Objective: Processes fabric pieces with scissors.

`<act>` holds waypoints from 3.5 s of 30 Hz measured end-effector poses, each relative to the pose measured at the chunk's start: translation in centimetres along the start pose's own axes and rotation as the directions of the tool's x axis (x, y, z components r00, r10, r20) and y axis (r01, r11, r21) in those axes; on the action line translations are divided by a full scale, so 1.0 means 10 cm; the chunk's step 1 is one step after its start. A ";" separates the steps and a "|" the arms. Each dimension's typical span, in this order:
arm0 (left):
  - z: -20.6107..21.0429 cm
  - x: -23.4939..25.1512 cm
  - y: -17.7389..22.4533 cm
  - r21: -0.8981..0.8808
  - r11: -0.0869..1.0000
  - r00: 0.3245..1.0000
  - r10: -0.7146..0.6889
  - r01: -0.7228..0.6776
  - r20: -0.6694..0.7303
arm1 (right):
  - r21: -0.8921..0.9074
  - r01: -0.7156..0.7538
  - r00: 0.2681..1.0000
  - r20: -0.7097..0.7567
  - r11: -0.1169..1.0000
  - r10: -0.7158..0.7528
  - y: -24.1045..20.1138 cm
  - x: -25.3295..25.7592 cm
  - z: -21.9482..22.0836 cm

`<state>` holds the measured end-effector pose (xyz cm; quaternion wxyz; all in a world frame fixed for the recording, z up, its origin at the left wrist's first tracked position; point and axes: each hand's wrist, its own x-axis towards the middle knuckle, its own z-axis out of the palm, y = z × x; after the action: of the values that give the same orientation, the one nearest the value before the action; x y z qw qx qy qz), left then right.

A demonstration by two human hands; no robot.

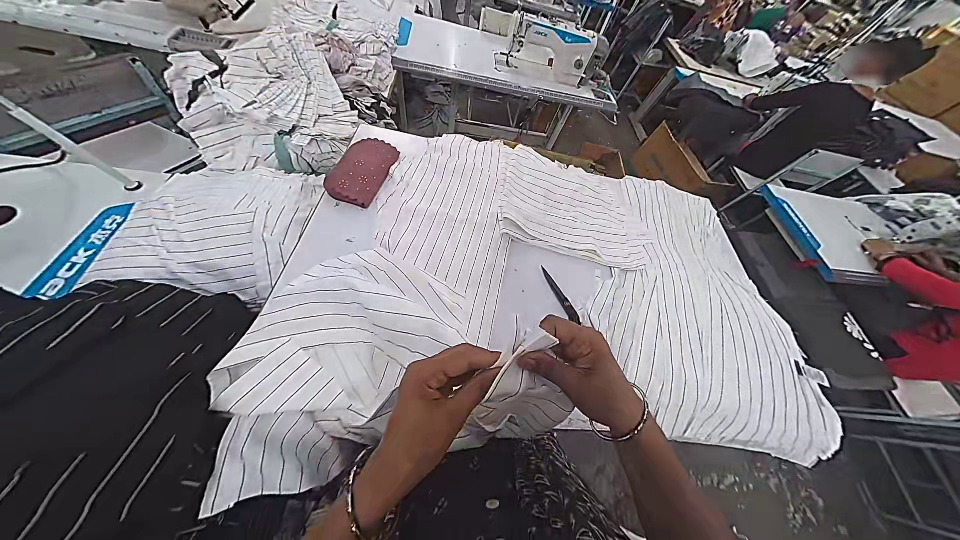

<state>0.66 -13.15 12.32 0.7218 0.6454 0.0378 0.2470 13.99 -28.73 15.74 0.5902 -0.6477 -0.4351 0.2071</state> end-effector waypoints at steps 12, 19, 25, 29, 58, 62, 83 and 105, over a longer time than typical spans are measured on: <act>-0.03 -0.25 -0.05 0.012 0.983 0.982 0.186 -0.186 -0.016 | 0.090 -0.064 0.995 0.086 0.994 0.057 -0.06 -0.08 0.14; -0.07 -0.27 -0.02 0.092 0.957 0.961 0.275 -0.274 -0.006 | 0.182 -0.104 0.988 0.133 0.978 0.081 -0.04 -0.05 0.20; 0.00 -0.25 0.02 0.337 0.906 0.932 0.324 -0.256 -0.162 | 0.219 -0.222 0.954 0.252 0.950 0.165 -0.03 0.03 0.19; 0.03 -0.21 -0.02 0.321 0.927 0.938 0.271 -0.195 -0.214 | 0.155 -0.170 0.927 0.359 0.973 0.105 0.03 0.12 0.10; -0.30 0.07 -0.32 -0.375 0.839 0.898 -0.438 0.394 -0.034 | -0.552 -0.727 0.680 -0.494 0.409 0.542 1.62 -0.88 -0.69; -0.23 0.12 -0.20 -0.275 0.896 0.925 -0.376 0.347 -0.056 | -0.574 -0.750 0.644 -0.523 0.328 0.559 1.59 -0.84 -0.66; 0.01 0.33 -0.07 -0.125 0.960 0.968 -0.250 0.251 0.019 | 0.063 -0.541 0.823 0.247 0.839 0.512 0.29 -1.61 -0.39; 0.17 0.37 0.04 0.152 0.985 0.991 -0.068 0.085 -0.115 | -0.112 -0.358 0.921 0.118 0.927 0.370 0.35 -1.13 -0.28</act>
<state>4.40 -13.18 13.93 0.6746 0.6837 0.1216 0.2503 11.28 -39.21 10.29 0.4808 -0.7268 -0.3555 0.3378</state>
